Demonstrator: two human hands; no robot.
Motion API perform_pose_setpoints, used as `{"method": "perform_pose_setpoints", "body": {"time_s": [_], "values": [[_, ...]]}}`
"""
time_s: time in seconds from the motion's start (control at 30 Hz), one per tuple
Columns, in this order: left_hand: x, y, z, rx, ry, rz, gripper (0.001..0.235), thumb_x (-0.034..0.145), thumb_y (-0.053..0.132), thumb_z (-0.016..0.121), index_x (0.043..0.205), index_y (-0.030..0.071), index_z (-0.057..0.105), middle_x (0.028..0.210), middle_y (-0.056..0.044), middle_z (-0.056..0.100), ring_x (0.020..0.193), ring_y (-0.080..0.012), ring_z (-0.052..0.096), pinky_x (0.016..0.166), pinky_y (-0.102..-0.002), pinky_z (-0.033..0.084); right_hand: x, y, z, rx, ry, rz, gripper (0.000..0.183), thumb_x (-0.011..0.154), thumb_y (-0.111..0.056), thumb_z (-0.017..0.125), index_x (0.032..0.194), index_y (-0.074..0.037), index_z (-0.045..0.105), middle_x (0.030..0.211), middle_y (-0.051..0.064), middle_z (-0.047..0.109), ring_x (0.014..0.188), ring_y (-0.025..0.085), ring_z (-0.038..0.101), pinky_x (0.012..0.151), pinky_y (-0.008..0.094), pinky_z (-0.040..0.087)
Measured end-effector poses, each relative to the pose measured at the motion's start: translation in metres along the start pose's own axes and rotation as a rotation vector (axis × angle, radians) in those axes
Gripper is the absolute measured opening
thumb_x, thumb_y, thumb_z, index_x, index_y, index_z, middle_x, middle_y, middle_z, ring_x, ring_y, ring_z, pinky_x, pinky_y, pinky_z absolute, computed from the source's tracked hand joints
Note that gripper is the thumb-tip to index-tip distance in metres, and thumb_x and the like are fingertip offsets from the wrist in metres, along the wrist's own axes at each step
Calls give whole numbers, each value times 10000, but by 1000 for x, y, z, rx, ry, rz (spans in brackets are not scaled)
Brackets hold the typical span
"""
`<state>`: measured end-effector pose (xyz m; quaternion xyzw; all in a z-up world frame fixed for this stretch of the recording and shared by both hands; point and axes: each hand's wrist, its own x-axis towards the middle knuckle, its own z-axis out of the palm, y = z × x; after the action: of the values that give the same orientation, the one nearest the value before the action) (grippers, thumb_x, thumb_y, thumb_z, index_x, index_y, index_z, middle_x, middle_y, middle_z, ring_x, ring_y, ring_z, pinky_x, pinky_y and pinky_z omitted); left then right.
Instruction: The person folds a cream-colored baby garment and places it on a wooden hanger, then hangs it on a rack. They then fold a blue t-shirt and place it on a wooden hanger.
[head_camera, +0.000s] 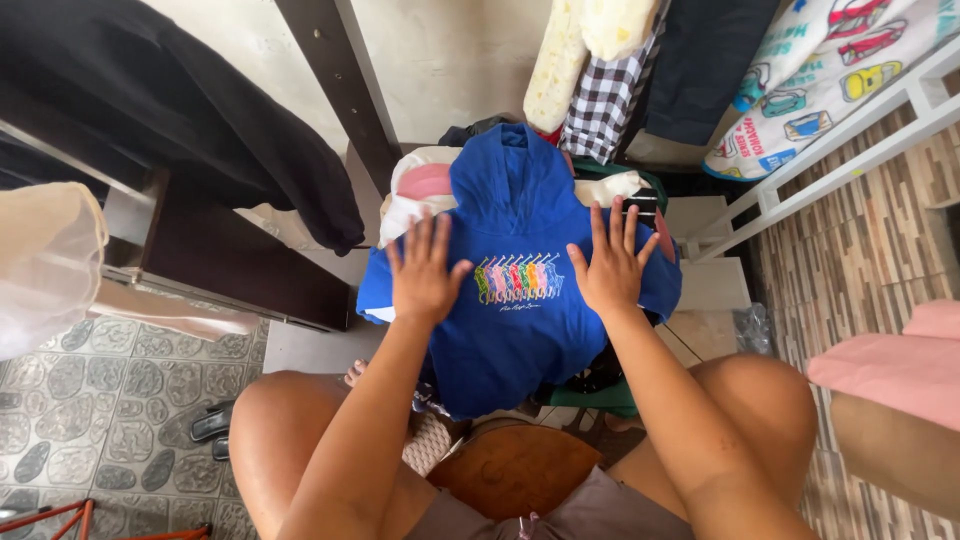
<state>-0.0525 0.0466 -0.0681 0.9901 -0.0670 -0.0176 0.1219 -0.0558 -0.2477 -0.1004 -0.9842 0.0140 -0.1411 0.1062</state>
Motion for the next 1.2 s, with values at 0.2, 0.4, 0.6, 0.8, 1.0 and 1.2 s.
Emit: {"method": "perform_pose_setpoints", "body": {"time_s": [0.2,0.4,0.6,0.8,1.0,1.2], "values": [[8,-12,35,61,-168,59,876,994,683,390,1675,252,48,1746,-78,5,1605,-306,11,1263,-622,107,-3,11,26,-44,-27,4,746,1028,-551,423,1656,-185,253,1735,164,151,1606,343,74,1185,732,-48],[14,-10,33,9,-85,34,864,983,668,452,1668,260,121,1743,-77,74,1604,-307,65,1257,-627,129,3,11,36,-39,92,-25,700,1049,-517,471,1630,-148,345,1704,214,251,1584,391,167,1151,767,3],[34,1,-64,-258,142,13,856,992,599,531,1651,164,202,1736,-105,100,1589,-335,118,1238,-635,194,69,-6,31,310,-56,-58,693,1002,-534,566,1555,-133,448,1601,323,347,1474,469,371,1102,693,358],[99,-17,-206,-479,491,-1,812,1038,529,514,1662,160,149,1733,-132,94,1585,-370,120,1199,-676,237,207,-128,-85,724,-220,-225,800,1009,-606,539,1632,-158,313,1635,212,330,1488,358,357,1209,506,320],[147,-8,-319,-336,683,100,738,1080,407,542,1670,157,177,1735,-122,133,1589,-380,151,1172,-697,274,292,-253,-222,740,-48,-357,719,1084,-439,533,1628,-65,249,1621,256,336,1457,413,404,1192,544,365],[200,-3,-368,89,531,51,764,1055,178,520,1682,205,85,1750,-46,27,1609,-289,51,1233,-636,201,431,-295,-204,948,60,-273,758,1110,-453,541,1598,-49,124,1348,179,629,1174,308,705,855,404,655]]}}
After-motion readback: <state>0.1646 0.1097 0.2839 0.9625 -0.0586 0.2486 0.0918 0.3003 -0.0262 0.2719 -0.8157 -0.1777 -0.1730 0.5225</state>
